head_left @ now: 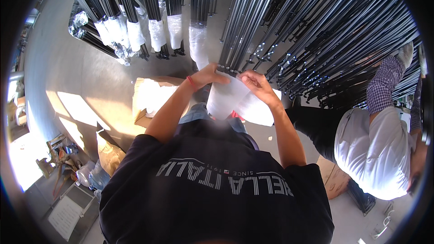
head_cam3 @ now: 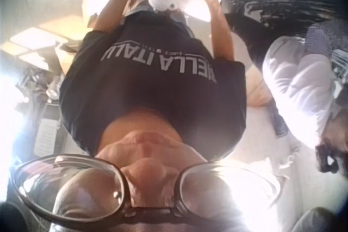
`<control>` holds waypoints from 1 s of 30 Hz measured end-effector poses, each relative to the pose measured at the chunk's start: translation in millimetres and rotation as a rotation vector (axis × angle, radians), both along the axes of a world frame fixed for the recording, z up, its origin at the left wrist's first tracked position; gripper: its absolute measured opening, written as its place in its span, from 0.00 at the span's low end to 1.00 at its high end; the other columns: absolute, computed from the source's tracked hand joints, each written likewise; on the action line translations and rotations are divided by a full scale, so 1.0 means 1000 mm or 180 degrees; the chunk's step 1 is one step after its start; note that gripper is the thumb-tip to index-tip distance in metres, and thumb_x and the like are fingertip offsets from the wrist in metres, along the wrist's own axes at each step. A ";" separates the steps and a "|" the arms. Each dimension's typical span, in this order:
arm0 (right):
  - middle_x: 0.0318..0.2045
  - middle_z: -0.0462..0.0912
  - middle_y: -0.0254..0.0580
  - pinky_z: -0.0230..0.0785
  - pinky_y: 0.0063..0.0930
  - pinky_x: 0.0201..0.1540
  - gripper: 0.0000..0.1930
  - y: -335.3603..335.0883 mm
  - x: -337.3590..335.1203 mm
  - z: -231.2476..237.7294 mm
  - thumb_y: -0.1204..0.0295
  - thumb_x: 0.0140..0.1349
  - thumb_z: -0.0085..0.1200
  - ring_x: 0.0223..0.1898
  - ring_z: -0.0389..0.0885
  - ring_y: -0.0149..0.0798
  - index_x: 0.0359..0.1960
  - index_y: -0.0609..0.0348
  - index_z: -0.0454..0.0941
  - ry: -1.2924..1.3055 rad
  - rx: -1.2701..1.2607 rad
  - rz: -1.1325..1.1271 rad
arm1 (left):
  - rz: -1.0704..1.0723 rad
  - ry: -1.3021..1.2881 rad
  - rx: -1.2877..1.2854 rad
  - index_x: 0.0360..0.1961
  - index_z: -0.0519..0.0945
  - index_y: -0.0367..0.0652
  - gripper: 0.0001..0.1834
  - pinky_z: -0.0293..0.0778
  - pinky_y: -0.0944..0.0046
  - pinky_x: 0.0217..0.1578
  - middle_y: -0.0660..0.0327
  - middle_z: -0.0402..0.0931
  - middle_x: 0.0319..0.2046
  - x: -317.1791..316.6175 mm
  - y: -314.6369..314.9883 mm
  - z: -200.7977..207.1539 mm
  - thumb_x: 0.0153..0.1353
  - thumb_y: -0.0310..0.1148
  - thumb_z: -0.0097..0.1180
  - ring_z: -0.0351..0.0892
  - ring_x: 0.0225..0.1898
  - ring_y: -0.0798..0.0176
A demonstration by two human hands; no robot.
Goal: The person wraps bundles of thin metal rods with plastic film while they are hanging from a circular rack, pulling a small roll of film around the end of each bundle to secure it.
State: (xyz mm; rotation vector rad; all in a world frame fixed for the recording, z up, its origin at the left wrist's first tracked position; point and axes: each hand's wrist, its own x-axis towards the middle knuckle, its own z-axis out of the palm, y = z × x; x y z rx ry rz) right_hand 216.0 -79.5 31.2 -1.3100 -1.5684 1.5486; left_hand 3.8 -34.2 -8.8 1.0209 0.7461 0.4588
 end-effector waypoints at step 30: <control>0.25 0.75 0.46 0.67 0.28 0.30 0.06 -0.024 -0.006 0.257 0.73 0.58 0.44 0.25 0.75 0.41 0.33 0.63 0.67 0.1391 0.3847 -0.0824 | 0.0689 -0.0136 0.0264 0.39 0.77 0.35 0.17 0.67 0.72 0.37 0.66 0.76 0.32 0.003 0.010 -0.016 0.44 0.25 0.59 0.72 0.33 0.73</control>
